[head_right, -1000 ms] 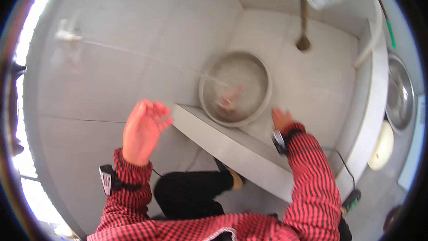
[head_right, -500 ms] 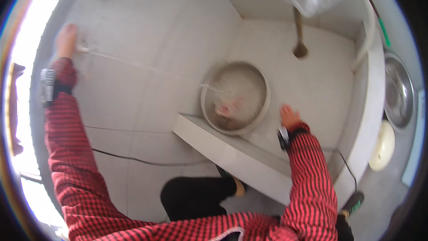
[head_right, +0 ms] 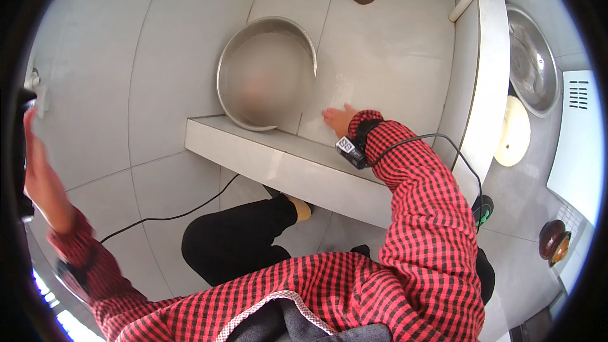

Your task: The person sits on the floor and washes a white cloth by hand in a metal basin filled with water. They repeatedly submerge, scrub, and wring the cloth, then lift it to hang on a wall hook before returning to continue washing.

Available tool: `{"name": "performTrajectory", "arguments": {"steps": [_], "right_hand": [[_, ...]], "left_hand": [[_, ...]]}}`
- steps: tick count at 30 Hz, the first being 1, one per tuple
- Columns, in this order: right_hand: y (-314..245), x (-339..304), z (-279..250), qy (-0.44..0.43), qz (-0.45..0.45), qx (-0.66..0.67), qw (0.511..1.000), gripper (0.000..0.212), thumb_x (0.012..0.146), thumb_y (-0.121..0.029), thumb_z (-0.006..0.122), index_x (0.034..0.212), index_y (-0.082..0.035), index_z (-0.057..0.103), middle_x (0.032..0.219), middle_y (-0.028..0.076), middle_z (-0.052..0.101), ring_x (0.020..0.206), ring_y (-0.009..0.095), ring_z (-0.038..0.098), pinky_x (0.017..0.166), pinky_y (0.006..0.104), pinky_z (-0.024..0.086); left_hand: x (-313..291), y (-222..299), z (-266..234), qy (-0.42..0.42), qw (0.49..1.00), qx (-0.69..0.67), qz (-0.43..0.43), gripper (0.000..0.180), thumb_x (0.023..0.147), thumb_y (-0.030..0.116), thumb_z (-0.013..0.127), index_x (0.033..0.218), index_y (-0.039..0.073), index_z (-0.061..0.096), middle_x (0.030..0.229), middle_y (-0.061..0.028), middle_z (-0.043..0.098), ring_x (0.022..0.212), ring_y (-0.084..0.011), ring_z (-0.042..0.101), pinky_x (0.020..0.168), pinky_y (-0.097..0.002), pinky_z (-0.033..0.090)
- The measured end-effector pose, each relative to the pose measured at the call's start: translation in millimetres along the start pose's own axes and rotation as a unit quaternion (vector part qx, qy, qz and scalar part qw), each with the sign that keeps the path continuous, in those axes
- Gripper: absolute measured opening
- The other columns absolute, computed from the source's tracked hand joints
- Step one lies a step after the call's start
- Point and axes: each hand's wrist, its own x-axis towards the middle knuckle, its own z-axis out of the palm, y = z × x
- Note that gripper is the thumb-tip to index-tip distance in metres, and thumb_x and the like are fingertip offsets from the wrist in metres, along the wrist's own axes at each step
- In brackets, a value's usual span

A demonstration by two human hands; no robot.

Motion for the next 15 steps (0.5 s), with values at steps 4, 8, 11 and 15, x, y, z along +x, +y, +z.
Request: {"name": "performTrajectory", "arguments": {"steps": [4,8,11,15], "right_hand": [[-9,-3,8,0.228,0.190,0.000,0.955,0.054,0.077,-0.013,0.046,0.128,-0.004,0.030,0.139,0.007,0.022,0.128,0.020,0.020,0.097,0.0523,0.025],[-12,5,20,-0.042,-0.089,0.060,0.993,0.052,0.077,-0.009,0.044,0.127,-0.004,0.031,0.138,0.007,0.023,0.128,0.021,0.021,0.096,0.0529,0.026],[1,22,19,0.151,0.154,0.056,0.975,0.054,0.077,-0.012,0.044,0.129,-0.006,0.029,0.139,0.007,0.022,0.128,0.021,0.020,0.097,0.0532,0.024],[-1,26,20,0.097,0.089,0.071,0.989,0.054,0.076,-0.011,0.045,0.129,-0.008,0.030,0.138,0.006,0.023,0.129,0.021,0.020,0.098,0.0537,0.024]], "left_hand": [[-80,74,18,-0.154,0.908,-0.361,-0.144,0.049,0.080,0.017,0.048,0.123,-0.002,0.036,0.126,-0.0204,0.038,0.121,-0.0299,0.033,0.103,-0.0429,0.017],[-108,104,32,-0.072,0.722,-0.561,-0.398,0.042,0.084,0.018,0.046,0.121,0.000,0.038,0.124,-0.0164,0.041,0.121,-0.0274,0.033,0.099,-0.0398,0.022],[-120,128,53,0.002,0.650,-0.566,-0.508,0.034,0.087,0.018,0.044,0.119,0.006,0.041,0.123,-0.0120,0.044,0.119,-0.0248,0.036,0.094,-0.0371,0.028],[-132,144,90,-0.120,0.507,-0.686,-0.508,0.038,0.087,0.021,0.043,0.121,0.005,0.037,0.125,-0.0131,0.040,0.119,-0.0275,0.034,0.095,-0.0411,0.029]]}}
